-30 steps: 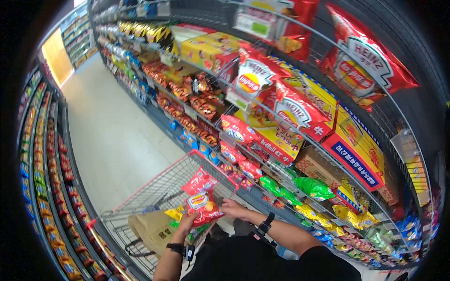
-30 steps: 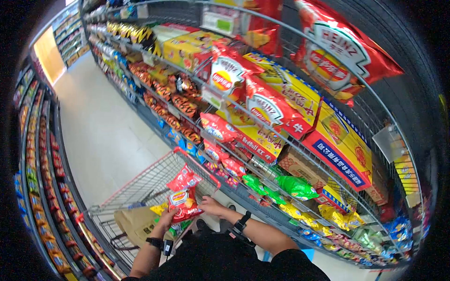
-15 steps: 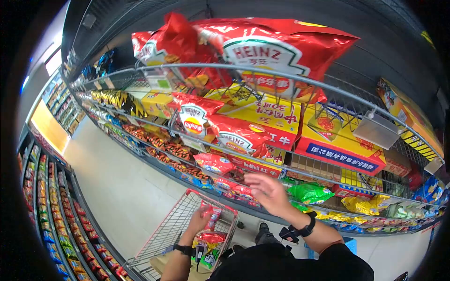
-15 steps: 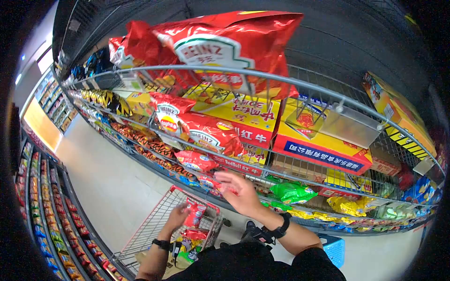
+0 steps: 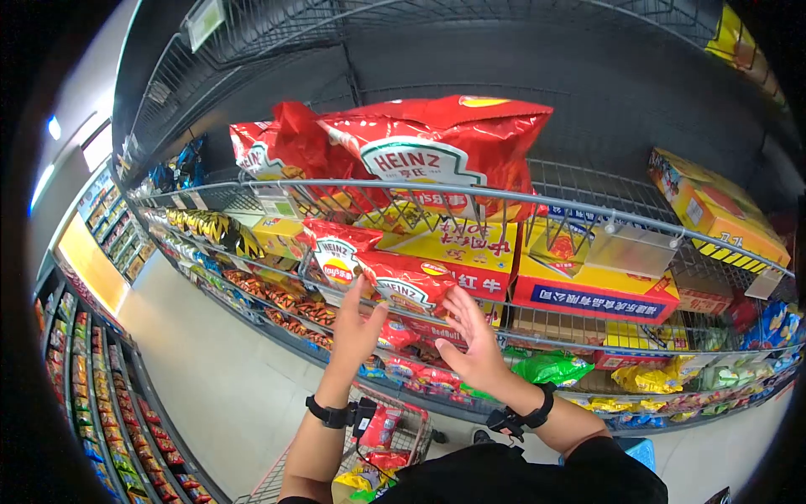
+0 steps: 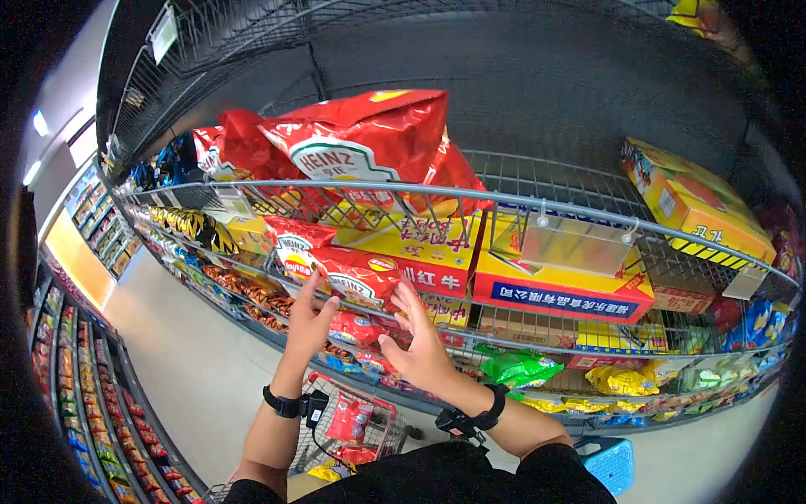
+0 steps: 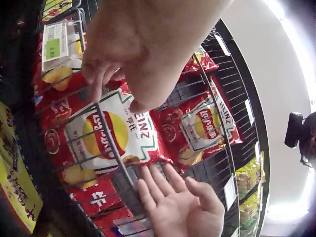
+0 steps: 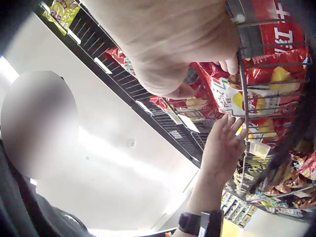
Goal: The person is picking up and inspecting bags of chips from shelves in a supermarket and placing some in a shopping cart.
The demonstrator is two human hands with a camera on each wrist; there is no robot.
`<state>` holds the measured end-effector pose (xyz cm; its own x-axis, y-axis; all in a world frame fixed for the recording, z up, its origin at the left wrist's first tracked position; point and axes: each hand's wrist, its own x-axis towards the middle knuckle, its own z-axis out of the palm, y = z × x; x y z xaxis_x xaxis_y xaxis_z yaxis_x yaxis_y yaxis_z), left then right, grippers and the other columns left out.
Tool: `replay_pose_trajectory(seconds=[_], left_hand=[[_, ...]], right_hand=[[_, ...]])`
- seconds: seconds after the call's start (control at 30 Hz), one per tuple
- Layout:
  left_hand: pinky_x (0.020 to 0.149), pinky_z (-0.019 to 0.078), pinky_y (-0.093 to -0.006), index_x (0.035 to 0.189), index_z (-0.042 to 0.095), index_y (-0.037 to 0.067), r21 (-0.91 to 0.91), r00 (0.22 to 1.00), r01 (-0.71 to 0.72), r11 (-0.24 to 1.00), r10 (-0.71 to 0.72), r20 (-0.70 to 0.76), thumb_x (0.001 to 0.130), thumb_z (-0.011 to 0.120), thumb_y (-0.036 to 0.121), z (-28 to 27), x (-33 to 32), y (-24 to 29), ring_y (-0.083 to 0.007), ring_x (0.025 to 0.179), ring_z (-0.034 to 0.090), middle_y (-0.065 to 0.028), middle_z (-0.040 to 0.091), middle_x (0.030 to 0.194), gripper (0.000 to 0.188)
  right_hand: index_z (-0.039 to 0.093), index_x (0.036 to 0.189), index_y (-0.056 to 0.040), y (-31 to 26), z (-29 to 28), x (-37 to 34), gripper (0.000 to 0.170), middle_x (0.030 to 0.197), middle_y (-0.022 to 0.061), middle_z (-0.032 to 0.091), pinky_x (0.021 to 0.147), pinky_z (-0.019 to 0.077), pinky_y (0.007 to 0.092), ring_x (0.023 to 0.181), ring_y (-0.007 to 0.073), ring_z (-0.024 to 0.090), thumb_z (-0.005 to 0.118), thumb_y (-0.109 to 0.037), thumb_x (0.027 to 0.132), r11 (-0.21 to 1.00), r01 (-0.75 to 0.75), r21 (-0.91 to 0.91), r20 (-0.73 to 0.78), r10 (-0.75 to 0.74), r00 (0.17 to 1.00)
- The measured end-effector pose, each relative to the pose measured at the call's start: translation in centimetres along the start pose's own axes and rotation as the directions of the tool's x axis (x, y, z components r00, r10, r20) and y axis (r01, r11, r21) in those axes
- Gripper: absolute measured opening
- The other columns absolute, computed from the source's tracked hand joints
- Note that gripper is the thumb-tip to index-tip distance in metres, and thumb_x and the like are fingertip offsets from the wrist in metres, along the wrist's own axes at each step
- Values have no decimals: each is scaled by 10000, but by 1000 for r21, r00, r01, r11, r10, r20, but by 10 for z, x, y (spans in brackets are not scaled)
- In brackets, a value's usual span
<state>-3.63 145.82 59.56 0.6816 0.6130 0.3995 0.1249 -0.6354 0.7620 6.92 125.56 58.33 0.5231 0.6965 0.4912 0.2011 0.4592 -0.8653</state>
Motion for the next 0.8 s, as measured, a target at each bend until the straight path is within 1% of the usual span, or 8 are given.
replay_pose_trajectory(seconds=[0.1, 0.27, 0.33, 0.37, 0.47, 0.53, 0.6, 0.8], left_hand=[[703, 476, -244, 1364, 384, -43, -459, 993, 39, 888, 18, 120, 862, 657, 65, -2, 4, 12, -106, 807, 599, -108, 568, 1195, 581], [766, 456, -239, 1251, 492, -39, -418, 999, -51, 907, 52, -10, 805, 692, 59, -27, -44, 34, -142, 848, 583, -107, 565, 1165, 499], [866, 447, -316, 1096, 575, -11, -90, 895, -442, 892, 433, -103, 720, 744, 103, -51, -64, 48, -243, 968, 570, -150, 550, 1173, 427], [912, 418, -392, 967, 597, 20, -206, 904, -424, 882, 398, -159, 653, 776, 144, -54, -80, 48, -315, 1028, 526, -172, 534, 1137, 383], [963, 402, -402, 1141, 512, 31, -274, 857, -514, 813, 495, -142, 631, 847, 228, -66, -118, 12, -322, 1152, 503, -213, 513, 1192, 641], [1044, 386, -416, 1421, 211, -32, -458, 857, -502, 734, 492, -151, 610, 903, 328, -64, -130, 9, -267, 1271, 450, -195, 452, 1314, 1125], [1041, 405, -406, 1458, 132, -30, -686, 971, -204, 699, 234, -50, 594, 914, 334, -54, -148, 2, -261, 1241, 475, -178, 427, 1341, 1220], [1022, 438, -398, 1451, 171, -25, -782, 1000, 6, 623, -12, -1, 722, 765, 42, 2, -212, -19, -261, 1255, 465, -185, 396, 1377, 943]], right_hand=[[129, 1498, 6, 6, 8, -2, 825, 1509, 214, 265, 1122, 280, 445, 1405, 314, 302, 618, 13, 832, 999, 33, 3, -25, -33, 999], [186, 1463, 53, -11, 17, -22, 802, 1462, 213, 328, 1122, 282, 433, 1365, 298, 353, 655, -1, 815, 941, 328, -86, -43, -332, 942], [276, 1406, 87, -15, 19, -42, 754, 1422, 234, 373, 1122, 271, 431, 1331, 318, 390, 686, 8, 779, 894, 411, -177, -59, -427, 902], [302, 1389, 88, -25, 23, -49, 736, 1406, 242, 390, 1118, 273, 437, 1324, 327, 396, 696, -2, 773, 884, 441, -155, -22, -450, 893], [373, 1365, 60, -44, 40, -70, 720, 1368, 254, 439, 1087, 313, 464, 1296, 350, 429, 737, -34, 751, 846, 527, -79, 98, -519, 849], [370, 1380, 38, -25, 45, -94, 762, 1379, 238, 443, 1077, 332, 459, 1289, 341, 444, 771, -59, 739, 870, 464, -164, 152, -443, 884], [360, 1406, 3, -23, 52, -110, 829, 1399, 210, 439, 1083, 331, 451, 1313, 320, 425, 816, -131, 726, 859, 420, -291, 253, -354, 900], [204, 1469, -30, -4, 72, -156, 974, 1477, 154, 288, 1138, 270, 435, 1392, 252, 294, 814, -42, 710, 990, -144, -6, -49, 143, 988]])
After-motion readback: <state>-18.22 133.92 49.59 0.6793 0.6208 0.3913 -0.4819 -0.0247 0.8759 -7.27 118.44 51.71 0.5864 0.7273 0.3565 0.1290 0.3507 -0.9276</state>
